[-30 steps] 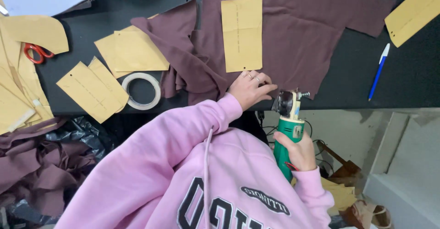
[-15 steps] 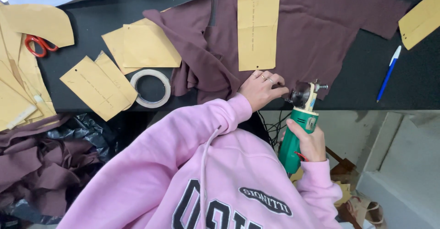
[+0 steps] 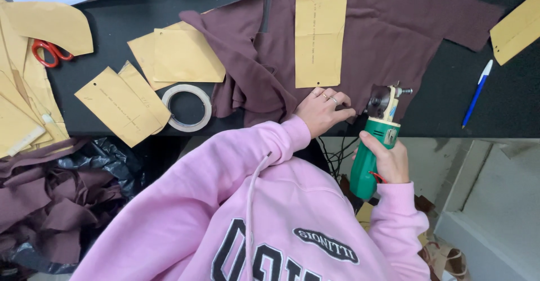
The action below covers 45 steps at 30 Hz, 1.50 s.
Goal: The person places yellow paper patterns onto a large piece of brown fabric on a table. They use a blue pen to mark the fabric around the patterns, then use a green electric rotary cutter to cut the fabric along the marked lines. The person repeats this process for multiple pattern pieces.
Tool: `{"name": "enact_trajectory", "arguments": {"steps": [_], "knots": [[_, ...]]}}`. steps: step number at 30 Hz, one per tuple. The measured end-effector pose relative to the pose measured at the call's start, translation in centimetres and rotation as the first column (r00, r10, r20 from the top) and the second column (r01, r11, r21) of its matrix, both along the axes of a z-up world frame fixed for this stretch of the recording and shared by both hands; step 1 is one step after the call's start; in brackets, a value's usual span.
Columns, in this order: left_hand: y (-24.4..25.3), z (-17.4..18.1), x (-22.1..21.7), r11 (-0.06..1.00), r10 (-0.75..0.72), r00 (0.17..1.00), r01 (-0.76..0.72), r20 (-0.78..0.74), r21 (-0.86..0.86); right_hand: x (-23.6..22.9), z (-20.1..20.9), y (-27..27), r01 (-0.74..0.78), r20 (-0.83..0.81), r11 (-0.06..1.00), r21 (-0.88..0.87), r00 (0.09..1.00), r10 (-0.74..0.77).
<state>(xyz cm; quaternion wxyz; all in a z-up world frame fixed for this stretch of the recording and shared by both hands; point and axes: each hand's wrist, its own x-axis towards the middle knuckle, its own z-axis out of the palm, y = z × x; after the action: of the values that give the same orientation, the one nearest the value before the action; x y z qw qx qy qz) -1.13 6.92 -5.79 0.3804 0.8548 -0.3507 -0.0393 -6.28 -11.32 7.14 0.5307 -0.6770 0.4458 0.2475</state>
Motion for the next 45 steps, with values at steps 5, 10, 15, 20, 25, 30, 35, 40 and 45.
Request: {"name": "enact_trajectory", "arguments": {"steps": [5,10,15,20,25,30,35,40,45], "knots": [[-0.1,0.1,0.0,1.0,0.004,1.0,-0.004,0.005,0.001,1.5,0.3,0.2,0.022,0.005,1.0,0.004,1.0,-0.022],[-0.2,-0.2,-0.1,1.0,0.018,1.0,-0.018,-0.004,-0.01,2.5,-0.4,-0.3,0.024,0.045,1.0,0.02,0.999,-0.025],[-0.2,-0.2,-0.2,1.0,0.02,1.0,-0.02,0.0,-0.012,4.0,0.2,-0.2,0.007,0.035,1.0,-0.004,0.999,-0.007],[-0.1,0.1,-0.2,1.0,0.017,1.0,-0.017,-0.002,-0.006,5.0,0.1,-0.3,0.003,0.024,1.0,-0.025,1.0,-0.002],[0.0,0.4,-0.1,1.0,0.008,1.0,-0.009,0.011,0.009,6.1,0.2,-0.3,-0.001,0.033,0.999,-0.037,0.999,0.002],[0.0,0.4,-0.1,1.0,0.011,1.0,-0.011,0.014,0.019,7.3,-0.3,-0.9,-0.001,0.053,1.0,-0.017,0.999,0.001],[0.0,0.5,-0.1,0.999,0.017,1.0,-0.018,0.016,0.027,8.7,-1.1,-1.7,0.01,0.071,1.0,-0.006,0.997,-0.01],[0.2,0.8,0.1,1.0,0.012,1.0,-0.012,0.015,0.012,10.1,-1.2,-2.1,0.04,0.073,0.999,0.007,0.997,-0.04],[0.2,0.7,0.1,1.0,0.017,1.0,-0.017,0.025,0.007,11.4,-1.4,-2.3,0.05,0.069,0.999,0.004,0.996,-0.05]]}}
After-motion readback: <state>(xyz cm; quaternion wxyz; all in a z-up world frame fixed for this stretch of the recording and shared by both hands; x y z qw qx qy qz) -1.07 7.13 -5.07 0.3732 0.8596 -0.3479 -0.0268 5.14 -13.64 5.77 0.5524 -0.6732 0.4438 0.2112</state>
